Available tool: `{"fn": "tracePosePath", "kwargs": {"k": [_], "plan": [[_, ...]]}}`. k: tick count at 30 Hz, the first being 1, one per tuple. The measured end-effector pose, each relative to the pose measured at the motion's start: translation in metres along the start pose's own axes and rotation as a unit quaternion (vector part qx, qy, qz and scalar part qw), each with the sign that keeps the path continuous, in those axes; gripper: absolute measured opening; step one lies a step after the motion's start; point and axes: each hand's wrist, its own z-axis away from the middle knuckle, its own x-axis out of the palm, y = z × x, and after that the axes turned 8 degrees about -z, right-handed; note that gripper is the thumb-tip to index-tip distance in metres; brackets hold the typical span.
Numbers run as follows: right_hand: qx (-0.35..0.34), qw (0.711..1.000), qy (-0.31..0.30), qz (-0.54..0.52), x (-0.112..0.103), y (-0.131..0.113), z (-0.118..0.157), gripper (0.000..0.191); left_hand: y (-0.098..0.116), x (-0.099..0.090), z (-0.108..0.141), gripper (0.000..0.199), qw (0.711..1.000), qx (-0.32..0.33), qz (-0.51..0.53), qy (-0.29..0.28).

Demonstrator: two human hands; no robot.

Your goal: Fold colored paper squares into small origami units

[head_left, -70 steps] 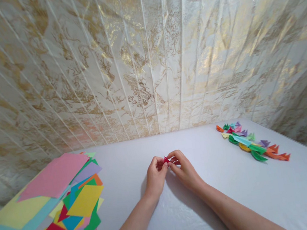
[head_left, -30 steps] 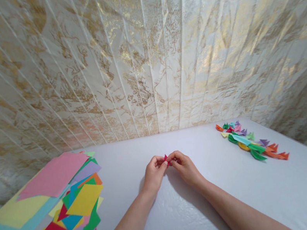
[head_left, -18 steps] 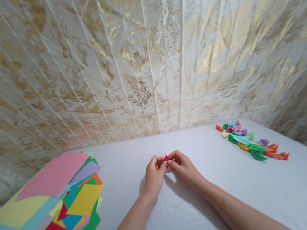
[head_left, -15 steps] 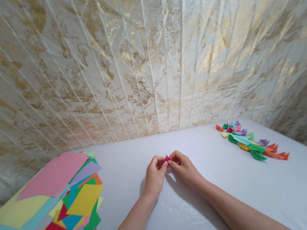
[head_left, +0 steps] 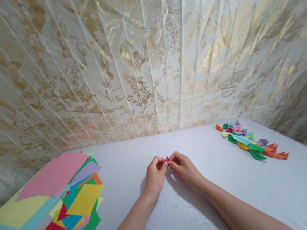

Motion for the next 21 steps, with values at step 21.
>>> {"fn": "tracePosePath", "kwargs": {"k": [21], "plan": [[0.001,1.000,-0.014,-0.022,-0.0008,-0.0042,-0.0013,0.020,0.0028,-0.0026,-0.0005,0.013,1.000,-0.005,-0.004,-0.018]]}}
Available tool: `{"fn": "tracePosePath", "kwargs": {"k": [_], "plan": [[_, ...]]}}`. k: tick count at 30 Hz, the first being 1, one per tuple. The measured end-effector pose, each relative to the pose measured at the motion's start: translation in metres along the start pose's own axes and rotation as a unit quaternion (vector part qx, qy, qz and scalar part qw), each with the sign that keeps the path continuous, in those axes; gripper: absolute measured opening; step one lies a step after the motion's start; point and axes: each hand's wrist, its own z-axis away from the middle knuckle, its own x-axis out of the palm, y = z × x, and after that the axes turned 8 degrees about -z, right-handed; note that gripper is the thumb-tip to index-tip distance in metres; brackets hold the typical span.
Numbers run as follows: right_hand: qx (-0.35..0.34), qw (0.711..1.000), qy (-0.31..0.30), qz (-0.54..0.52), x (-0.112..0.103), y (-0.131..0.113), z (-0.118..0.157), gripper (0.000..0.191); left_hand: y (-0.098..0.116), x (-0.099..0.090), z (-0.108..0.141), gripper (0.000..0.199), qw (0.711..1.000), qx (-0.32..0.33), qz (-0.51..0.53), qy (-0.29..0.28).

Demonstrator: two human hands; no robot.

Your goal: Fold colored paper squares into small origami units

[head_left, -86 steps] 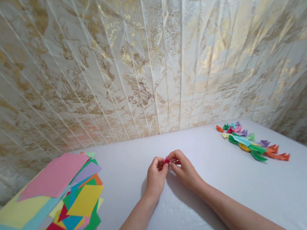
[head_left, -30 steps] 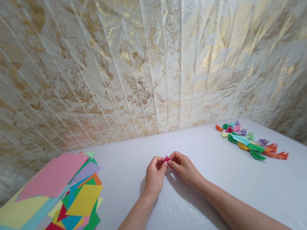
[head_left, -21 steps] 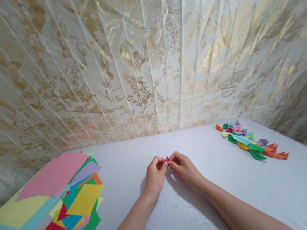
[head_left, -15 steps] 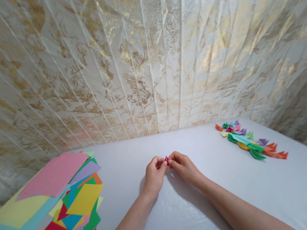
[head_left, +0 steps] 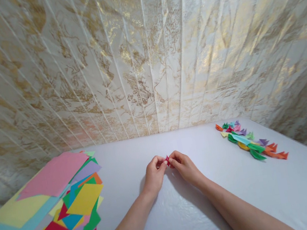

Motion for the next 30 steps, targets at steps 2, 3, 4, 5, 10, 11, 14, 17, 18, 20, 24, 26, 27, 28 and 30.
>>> {"fn": "tracePosePath", "kwargs": {"k": [2,3,4,5,10,11,14,17,18,20,24,26,27,28,30], "plan": [[0.000,1.000,0.003,-0.015,0.000,-0.003,0.000,0.020,0.000,0.001,0.000,0.013,1.000,0.000,0.007,0.003],[0.000,1.000,0.007,-0.022,0.000,-0.004,0.000,0.021,0.000,0.001,0.000,0.013,1.000,-0.005,0.011,0.006],[-0.001,0.999,0.014,-0.029,0.000,-0.006,0.000,0.021,0.000,0.002,0.000,0.015,1.000,-0.013,0.016,0.010],[-0.002,0.999,0.022,-0.035,0.000,-0.007,0.000,0.020,-0.001,0.002,0.000,0.017,0.999,-0.023,0.022,0.016],[-0.010,0.999,0.027,-0.045,0.001,-0.006,0.001,0.017,-0.002,0.002,0.000,0.026,0.998,-0.041,0.052,0.017],[-0.010,0.999,0.023,-0.044,0.001,-0.005,0.001,0.017,-0.002,0.002,0.000,0.026,0.998,-0.037,0.055,0.016],[-0.008,0.999,0.012,-0.040,0.001,-0.003,0.001,0.016,-0.003,0.002,-0.001,0.023,0.998,-0.032,0.060,0.020],[-0.004,1.000,0.006,-0.031,0.001,-0.002,0.000,0.016,-0.002,0.002,-0.001,0.022,0.997,-0.037,0.067,0.022],[-0.003,1.000,0.005,-0.029,0.001,-0.002,0.001,0.016,-0.002,0.001,-0.001,0.021,0.997,-0.038,0.070,0.022],[-0.002,1.000,0.005,-0.028,0.001,-0.002,0.001,0.017,-0.002,0.001,-0.001,0.019,0.996,-0.036,0.075,0.025],[-0.003,1.000,0.003,-0.018,0.000,-0.004,0.002,0.020,-0.005,0.001,-0.002,0.016,0.997,-0.030,0.071,0.026],[-0.004,1.000,-0.003,-0.010,0.000,-0.004,0.002,0.022,-0.008,0.002,-0.003,0.014,0.997,-0.028,0.067,0.025],[-0.005,1.000,-0.005,-0.008,0.000,-0.004,0.002,0.022,-0.010,0.002,-0.003,0.014,0.997,-0.026,0.064,0.026],[-0.006,1.000,-0.006,-0.007,0.000,-0.004,0.002,0.023,-0.011,0.002,-0.003,0.013,0.998,-0.022,0.059,0.027],[-0.008,1.000,-0.005,-0.004,0.000,-0.003,0.002,0.025,-0.012,0.003,-0.003,0.012,0.998,-0.013,0.047,0.032]]}}
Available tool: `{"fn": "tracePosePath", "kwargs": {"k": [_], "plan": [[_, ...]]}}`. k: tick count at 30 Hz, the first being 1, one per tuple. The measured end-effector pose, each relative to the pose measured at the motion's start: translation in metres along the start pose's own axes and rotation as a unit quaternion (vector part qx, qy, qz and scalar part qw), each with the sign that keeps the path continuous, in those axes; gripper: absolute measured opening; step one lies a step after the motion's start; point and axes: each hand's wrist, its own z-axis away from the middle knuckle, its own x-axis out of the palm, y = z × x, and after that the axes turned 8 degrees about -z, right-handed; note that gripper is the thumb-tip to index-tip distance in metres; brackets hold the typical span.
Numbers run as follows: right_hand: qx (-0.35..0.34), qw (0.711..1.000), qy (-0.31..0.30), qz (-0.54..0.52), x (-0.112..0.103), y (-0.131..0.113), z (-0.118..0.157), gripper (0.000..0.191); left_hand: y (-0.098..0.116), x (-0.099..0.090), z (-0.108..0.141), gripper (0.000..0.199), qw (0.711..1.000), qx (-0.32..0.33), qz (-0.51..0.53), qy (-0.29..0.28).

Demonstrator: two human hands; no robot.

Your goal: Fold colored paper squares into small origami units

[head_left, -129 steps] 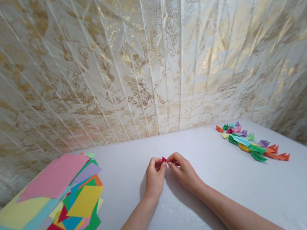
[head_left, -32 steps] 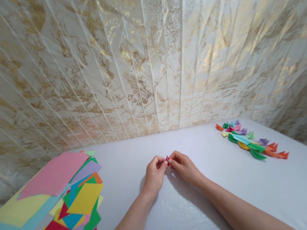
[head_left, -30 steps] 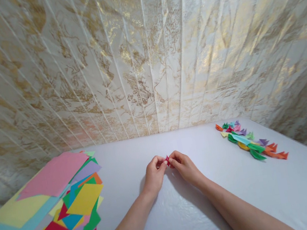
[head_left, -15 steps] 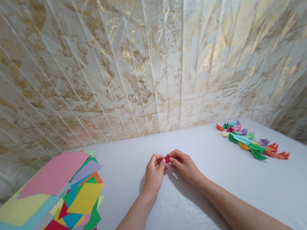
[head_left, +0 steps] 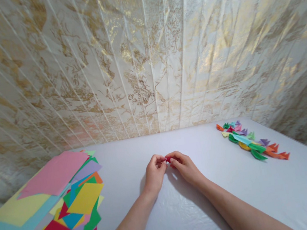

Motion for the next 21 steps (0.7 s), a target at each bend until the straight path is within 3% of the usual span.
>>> {"fn": "tracePosePath", "kwargs": {"k": [9,16,21], "plan": [[-0.003,1.000,0.000,0.014,-0.001,0.002,0.000,0.023,0.011,0.000,0.006,0.012,0.998,0.028,-0.048,0.002],[0.011,0.999,0.015,-0.039,0.002,0.008,-0.001,0.027,0.013,0.002,0.006,0.012,0.999,0.036,-0.036,0.001],[0.046,0.996,0.015,-0.075,0.004,0.009,-0.002,0.017,0.011,0.002,0.006,0.006,0.997,0.054,-0.047,0.007]]}}
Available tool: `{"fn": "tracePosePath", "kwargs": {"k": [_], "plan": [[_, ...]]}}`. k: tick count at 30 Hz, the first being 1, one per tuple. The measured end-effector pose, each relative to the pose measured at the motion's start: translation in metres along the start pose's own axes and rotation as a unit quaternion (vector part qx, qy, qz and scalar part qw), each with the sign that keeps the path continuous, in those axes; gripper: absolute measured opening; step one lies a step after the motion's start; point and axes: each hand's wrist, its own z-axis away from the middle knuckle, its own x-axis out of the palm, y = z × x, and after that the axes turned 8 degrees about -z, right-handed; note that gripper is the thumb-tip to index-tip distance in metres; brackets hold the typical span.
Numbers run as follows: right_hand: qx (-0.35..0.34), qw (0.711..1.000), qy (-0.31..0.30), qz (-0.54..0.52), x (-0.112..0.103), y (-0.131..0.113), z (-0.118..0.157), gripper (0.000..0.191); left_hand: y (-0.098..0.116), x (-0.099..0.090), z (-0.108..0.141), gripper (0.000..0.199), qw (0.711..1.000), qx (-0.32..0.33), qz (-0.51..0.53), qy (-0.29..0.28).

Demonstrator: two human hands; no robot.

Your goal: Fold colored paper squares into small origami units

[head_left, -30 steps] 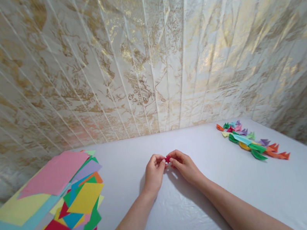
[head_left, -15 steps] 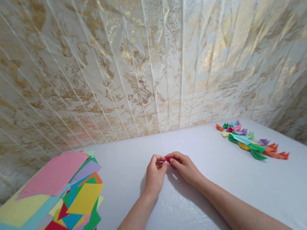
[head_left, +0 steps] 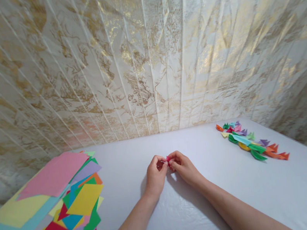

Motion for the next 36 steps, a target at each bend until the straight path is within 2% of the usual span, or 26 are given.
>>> {"fn": "tracePosePath", "kwargs": {"k": [7,11,17,21,25,30,36], "plan": [[0.010,1.000,-0.004,0.001,0.000,-0.004,0.000,0.018,-0.004,0.000,-0.001,0.011,1.000,-0.008,-0.002,0.005],[0.028,1.000,-0.005,0.009,0.000,-0.006,0.001,0.019,-0.006,0.000,-0.001,0.006,1.000,-0.003,-0.010,0.012],[0.049,0.998,-0.018,0.030,0.001,-0.009,0.002,0.019,-0.004,0.001,0.001,0.004,1.000,-0.008,-0.026,-0.011],[0.052,0.990,-0.002,0.133,-0.003,-0.012,0.003,0.023,-0.003,-0.002,-0.001,0.006,0.998,0.005,-0.054,-0.007],[0.000,0.965,0.038,0.259,-0.008,-0.010,0.006,0.019,-0.005,-0.006,-0.003,0.010,0.993,0.025,-0.113,-0.011],[-0.054,0.949,0.022,0.309,-0.008,-0.005,0.007,0.023,-0.006,-0.009,-0.005,0.013,0.981,0.058,-0.186,-0.016],[-0.053,0.929,0.001,0.366,-0.009,-0.001,0.006,0.023,-0.007,-0.010,-0.006,0.018,0.968,0.063,-0.243,-0.022]]}}
